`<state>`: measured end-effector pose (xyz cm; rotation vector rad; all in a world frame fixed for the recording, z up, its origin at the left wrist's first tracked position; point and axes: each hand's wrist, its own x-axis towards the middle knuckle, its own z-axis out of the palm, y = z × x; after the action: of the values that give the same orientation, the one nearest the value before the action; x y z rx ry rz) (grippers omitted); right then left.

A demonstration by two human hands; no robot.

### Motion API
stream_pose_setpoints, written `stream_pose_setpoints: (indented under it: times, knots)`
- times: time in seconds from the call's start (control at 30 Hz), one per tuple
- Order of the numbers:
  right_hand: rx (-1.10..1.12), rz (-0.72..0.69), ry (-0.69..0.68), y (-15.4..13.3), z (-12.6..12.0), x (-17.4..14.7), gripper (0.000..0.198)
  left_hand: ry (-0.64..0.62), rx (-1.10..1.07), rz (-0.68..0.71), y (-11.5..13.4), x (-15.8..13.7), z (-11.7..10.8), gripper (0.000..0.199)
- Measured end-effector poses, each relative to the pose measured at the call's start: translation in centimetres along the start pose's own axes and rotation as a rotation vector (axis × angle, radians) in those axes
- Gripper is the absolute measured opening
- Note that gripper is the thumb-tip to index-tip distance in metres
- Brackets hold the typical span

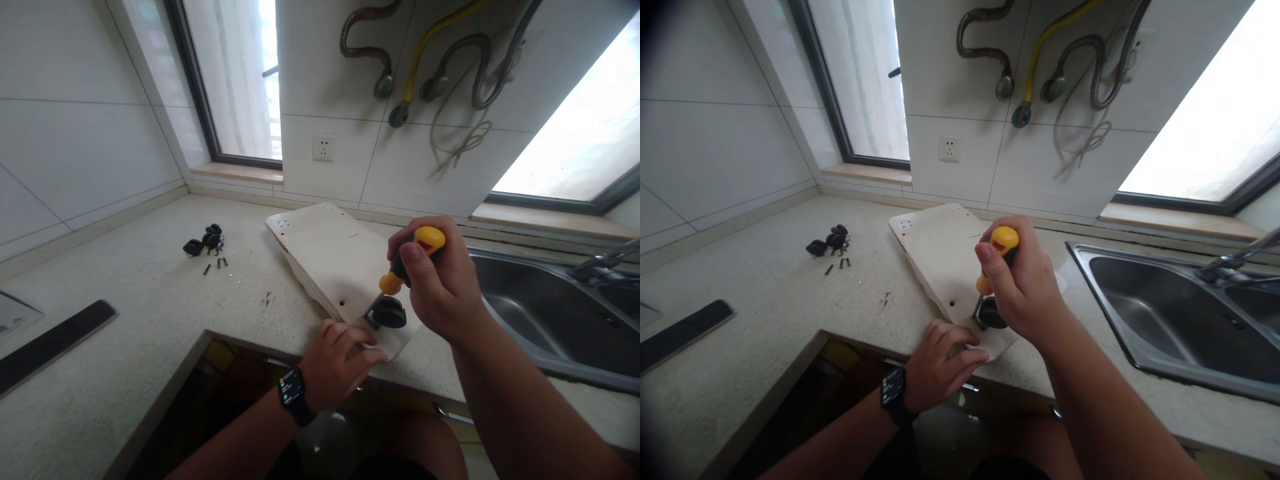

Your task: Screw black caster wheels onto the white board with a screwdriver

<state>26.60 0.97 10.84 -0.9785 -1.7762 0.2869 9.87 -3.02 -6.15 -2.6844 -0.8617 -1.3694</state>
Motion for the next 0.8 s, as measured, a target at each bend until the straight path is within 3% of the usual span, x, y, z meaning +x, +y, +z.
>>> stream_pose_setpoints:
  times: [0.23,0.5,0.67,0.8]
  knots:
    - [0.041,-0.002,0.045,0.3,0.0,-0.2,0.031,0.053,0.034,-0.002,-0.3,0.1,0.8,0.023]
    - [0.088,-0.054,-0.041,0.5,-0.6,-0.5,0.03,0.111,-0.003,-0.004,-0.7,-0.3,1.5,0.024]
    - [0.039,0.009,-0.094,0.2,-0.8,0.2,0.026,0.035,0.047,-0.015,-0.6,-0.4,1.4,0.023]
    - [-0.071,0.038,-0.216,-0.6,-1.3,0.9,0.045,0.061,0.021,-0.015,-0.5,-0.2,1.3,0.023]
